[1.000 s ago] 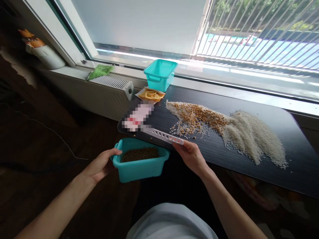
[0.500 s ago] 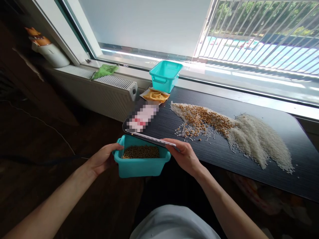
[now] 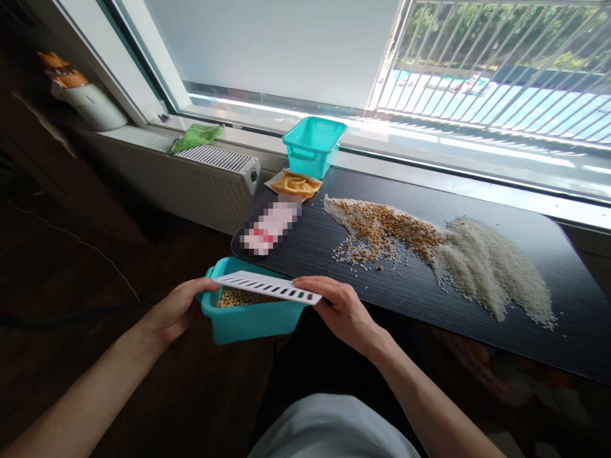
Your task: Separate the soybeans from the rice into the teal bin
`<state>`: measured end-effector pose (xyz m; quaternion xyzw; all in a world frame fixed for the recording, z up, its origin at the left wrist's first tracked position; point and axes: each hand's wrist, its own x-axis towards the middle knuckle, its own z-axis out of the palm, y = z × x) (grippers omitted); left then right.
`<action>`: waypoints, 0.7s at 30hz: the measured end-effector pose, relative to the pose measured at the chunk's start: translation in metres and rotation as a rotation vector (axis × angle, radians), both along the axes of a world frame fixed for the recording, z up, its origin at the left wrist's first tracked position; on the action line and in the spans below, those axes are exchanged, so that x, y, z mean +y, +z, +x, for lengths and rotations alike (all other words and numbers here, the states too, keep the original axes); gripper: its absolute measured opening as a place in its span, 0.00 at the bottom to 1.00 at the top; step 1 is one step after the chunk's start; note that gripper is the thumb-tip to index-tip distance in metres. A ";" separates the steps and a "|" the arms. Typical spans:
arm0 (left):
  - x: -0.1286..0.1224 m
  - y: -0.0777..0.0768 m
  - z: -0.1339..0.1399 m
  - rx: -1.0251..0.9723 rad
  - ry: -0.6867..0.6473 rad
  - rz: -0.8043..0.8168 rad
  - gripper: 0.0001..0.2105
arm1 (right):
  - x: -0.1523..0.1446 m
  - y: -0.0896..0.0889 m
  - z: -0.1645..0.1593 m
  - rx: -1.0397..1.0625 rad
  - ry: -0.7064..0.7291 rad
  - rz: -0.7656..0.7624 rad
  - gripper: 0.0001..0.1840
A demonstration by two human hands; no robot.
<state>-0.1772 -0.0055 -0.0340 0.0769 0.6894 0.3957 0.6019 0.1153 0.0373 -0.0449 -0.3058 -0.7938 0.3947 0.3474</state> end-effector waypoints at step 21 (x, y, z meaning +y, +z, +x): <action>-0.016 -0.007 0.153 -0.260 -0.291 -0.036 0.09 | -0.050 -0.011 0.187 0.030 -0.941 -0.143 0.14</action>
